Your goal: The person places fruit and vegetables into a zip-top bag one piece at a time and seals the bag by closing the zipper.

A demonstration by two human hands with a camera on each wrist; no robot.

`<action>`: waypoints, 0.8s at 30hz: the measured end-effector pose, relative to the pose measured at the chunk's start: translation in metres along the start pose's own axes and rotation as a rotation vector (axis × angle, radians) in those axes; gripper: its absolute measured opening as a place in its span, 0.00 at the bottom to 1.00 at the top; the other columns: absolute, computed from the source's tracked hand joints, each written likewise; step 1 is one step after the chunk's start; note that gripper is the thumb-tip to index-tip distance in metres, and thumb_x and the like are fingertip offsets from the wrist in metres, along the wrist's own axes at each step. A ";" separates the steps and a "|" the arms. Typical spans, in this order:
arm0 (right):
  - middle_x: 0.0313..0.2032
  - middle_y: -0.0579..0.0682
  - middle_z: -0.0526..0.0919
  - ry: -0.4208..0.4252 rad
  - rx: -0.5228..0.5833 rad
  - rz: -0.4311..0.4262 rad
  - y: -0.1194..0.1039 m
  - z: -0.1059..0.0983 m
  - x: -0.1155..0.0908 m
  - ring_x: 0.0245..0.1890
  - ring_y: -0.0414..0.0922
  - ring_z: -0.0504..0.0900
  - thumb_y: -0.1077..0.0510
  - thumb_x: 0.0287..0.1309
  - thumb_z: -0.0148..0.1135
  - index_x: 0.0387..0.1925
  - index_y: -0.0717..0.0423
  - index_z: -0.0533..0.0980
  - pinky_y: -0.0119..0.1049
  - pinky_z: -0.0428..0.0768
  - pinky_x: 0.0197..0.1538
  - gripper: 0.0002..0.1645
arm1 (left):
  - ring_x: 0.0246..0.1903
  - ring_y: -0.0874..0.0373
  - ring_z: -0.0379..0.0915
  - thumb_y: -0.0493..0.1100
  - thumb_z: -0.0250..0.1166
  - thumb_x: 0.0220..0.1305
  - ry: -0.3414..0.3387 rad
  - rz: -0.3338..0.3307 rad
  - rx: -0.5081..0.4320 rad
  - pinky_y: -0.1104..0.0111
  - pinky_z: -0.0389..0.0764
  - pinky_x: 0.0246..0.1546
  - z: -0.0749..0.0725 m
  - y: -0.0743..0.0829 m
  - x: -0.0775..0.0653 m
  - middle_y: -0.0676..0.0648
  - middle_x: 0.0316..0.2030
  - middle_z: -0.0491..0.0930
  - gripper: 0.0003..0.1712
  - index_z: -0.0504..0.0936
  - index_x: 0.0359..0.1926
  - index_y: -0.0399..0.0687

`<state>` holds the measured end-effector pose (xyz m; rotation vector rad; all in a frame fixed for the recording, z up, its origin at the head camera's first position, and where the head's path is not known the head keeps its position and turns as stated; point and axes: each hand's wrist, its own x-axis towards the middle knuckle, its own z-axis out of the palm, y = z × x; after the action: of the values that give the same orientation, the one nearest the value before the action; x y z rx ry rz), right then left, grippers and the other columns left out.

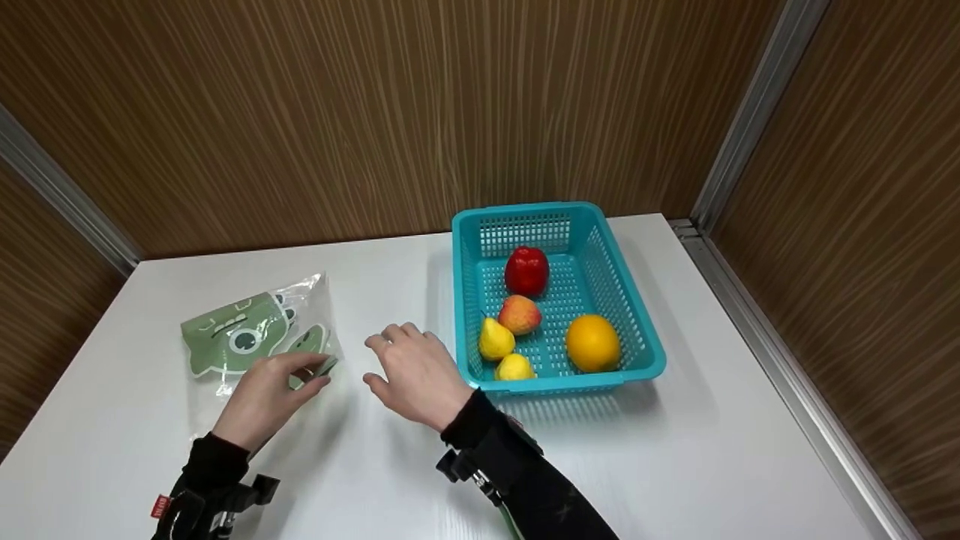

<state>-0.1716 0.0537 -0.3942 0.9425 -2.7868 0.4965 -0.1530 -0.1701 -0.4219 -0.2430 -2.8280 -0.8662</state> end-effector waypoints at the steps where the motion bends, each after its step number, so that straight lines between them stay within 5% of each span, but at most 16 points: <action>1: 0.51 0.47 0.82 0.007 0.004 0.002 0.000 0.005 0.002 0.50 0.44 0.79 0.42 0.58 0.62 0.55 0.46 0.76 0.38 0.82 0.52 0.26 | 0.31 0.60 0.79 0.41 0.70 0.54 0.004 0.010 0.000 0.70 0.76 0.30 0.001 0.001 0.000 0.52 0.30 0.85 0.13 0.86 0.42 0.50; 9: 0.46 0.46 0.84 0.031 0.051 0.024 0.005 0.036 0.010 0.45 0.43 0.81 0.48 0.59 0.63 0.54 0.46 0.76 0.36 0.83 0.47 0.22 | 0.29 0.65 0.79 0.42 0.70 0.55 -0.034 0.077 -0.011 0.75 0.76 0.29 0.007 0.007 0.000 0.53 0.29 0.86 0.11 0.86 0.41 0.50; 24: 0.43 0.43 0.84 0.088 0.048 -0.109 0.006 0.044 0.014 0.43 0.42 0.81 0.52 0.57 0.65 0.50 0.45 0.78 0.33 0.83 0.46 0.17 | 0.30 0.64 0.82 0.42 0.69 0.54 -0.084 0.104 -0.012 0.76 0.78 0.30 0.010 0.004 -0.002 0.50 0.34 0.87 0.11 0.86 0.41 0.48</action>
<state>-0.1880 0.0342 -0.4336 1.0495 -2.6398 0.5755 -0.1517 -0.1611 -0.4285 -0.4341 -2.8578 -0.8714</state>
